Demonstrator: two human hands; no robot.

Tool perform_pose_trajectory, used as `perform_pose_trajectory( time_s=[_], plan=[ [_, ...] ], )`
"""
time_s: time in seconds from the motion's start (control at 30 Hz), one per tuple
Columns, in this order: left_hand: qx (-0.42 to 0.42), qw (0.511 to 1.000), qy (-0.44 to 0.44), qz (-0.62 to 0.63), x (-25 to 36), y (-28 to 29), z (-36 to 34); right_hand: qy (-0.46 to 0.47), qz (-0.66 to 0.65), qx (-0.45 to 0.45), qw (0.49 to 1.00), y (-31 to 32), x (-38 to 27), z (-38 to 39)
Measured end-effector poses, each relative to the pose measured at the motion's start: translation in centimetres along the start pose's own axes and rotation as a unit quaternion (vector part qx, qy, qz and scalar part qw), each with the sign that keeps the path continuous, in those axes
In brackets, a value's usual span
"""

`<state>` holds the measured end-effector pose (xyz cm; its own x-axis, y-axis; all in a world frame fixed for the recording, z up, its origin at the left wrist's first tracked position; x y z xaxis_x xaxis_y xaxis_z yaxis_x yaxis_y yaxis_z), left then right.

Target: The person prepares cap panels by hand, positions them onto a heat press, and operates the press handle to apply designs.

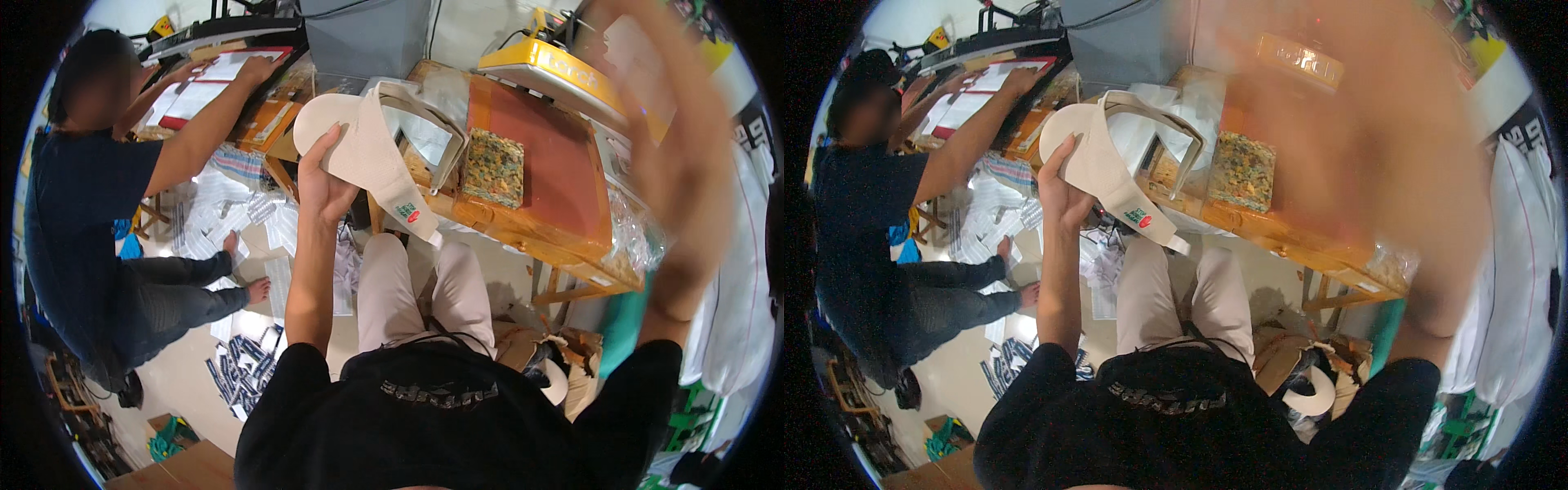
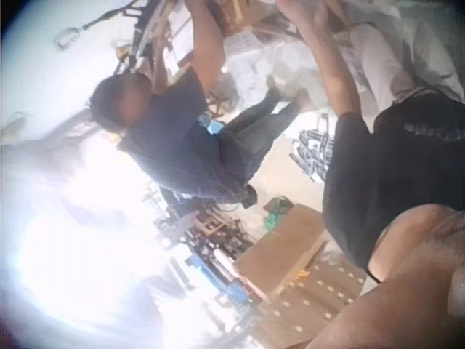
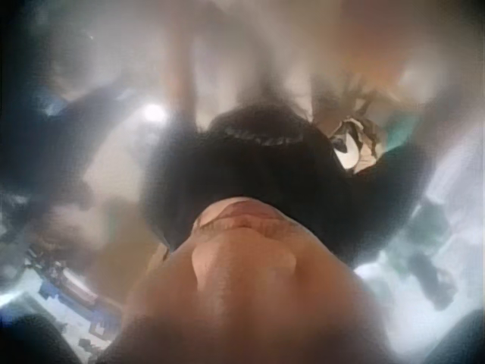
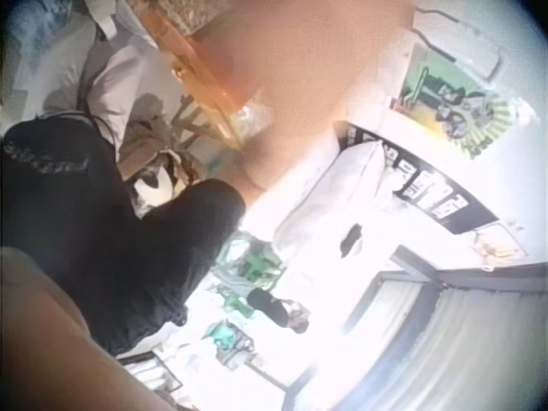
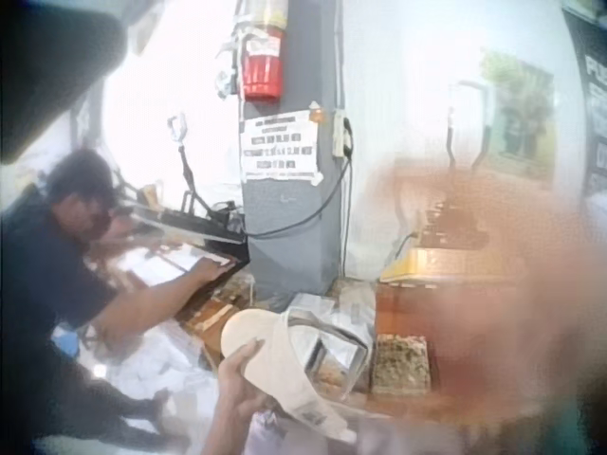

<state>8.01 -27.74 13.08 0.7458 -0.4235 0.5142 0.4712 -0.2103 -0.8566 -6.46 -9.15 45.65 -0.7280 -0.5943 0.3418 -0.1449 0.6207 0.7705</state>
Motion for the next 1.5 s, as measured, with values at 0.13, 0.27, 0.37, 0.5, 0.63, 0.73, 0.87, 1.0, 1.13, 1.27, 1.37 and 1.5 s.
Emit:
perform_pose_trajectory(
  time_s=[0.13, 0.27, 0.37, 0.5, 0.63, 0.73, 0.87, 1.0, 1.13, 1.27, 1.37, 1.5],
  plan=[
    [-0.023, 0.999, 0.021, 0.030, -1.0, -3.4, 0.9, -0.098, -0.178, 0.060, 0.977, -6.9, -4.5, 8.9],
    [-0.049, 0.998, 0.026, -0.011, -0.5, -2.8, 2.1, -0.326, -0.365, 0.234, 0.840, -16.4, 0.8, 16.8],
    [-0.293, 0.947, 0.103, 0.080, -1.1, -4.3, 4.1, -0.399, -0.646, 0.184, 0.624, -24.9, -1.3, 19.0],
    [-0.286, 0.949, 0.107, 0.081, -2.6, -2.3, 3.6, -0.261, -0.889, 0.178, 0.331, -27.6, -7.5, 18.7],
    [-0.257, 0.955, 0.135, 0.063, -5.1, 1.3, 1.9, -0.240, -0.893, 0.231, 0.303, -25.5, -7.6, 20.2],
    [-0.280, 0.949, 0.136, -0.042, -6.6, 6.5, 1.8, -0.308, -0.875, 0.152, 0.342, -25.8, -7.2, 23.7],
    [-0.234, 0.945, 0.100, -0.204, -9.0, 6.6, 6.0, -0.342, -0.770, -0.029, 0.538, -21.6, -6.9, 24.8],
    [-0.080, 0.964, 0.069, -0.245, -8.2, 8.2, 3.3, -0.195, -0.706, -0.058, 0.679, -21.8, -6.4, 21.4],
    [-0.081, 0.904, 0.006, -0.419, -7.7, 3.9, 1.1, -0.189, -0.703, -0.161, 0.666, -24.2, -5.9, 19.1],
    [-0.126, 0.884, 0.008, -0.450, -9.5, 1.4, 3.0, -0.176, -0.718, -0.165, 0.653, -23.6, -5.2, 15.9],
    [-0.041, 0.852, -0.017, -0.522, -9.5, 2.4, 3.9, -0.180, -0.706, -0.150, 0.668, -22.8, -3.5, 14.5],
    [-0.178, 0.802, -0.115, -0.559, -10.2, -6.1, 7.2, -0.192, -0.708, -0.115, 0.670, -25.7, -0.3, 15.3]
  ],
)
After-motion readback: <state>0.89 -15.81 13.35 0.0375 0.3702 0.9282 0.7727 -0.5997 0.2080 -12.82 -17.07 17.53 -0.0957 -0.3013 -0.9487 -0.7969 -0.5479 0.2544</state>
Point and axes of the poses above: each hand's wrist, its own z-axis away from the middle knuckle, its own y-axis out of the back of the hand, x = y × z, the point moved 10 cm from there along -z, towards the middle knuckle, and after that the axes turned 9 degrees about y, right-handed, at the moved point
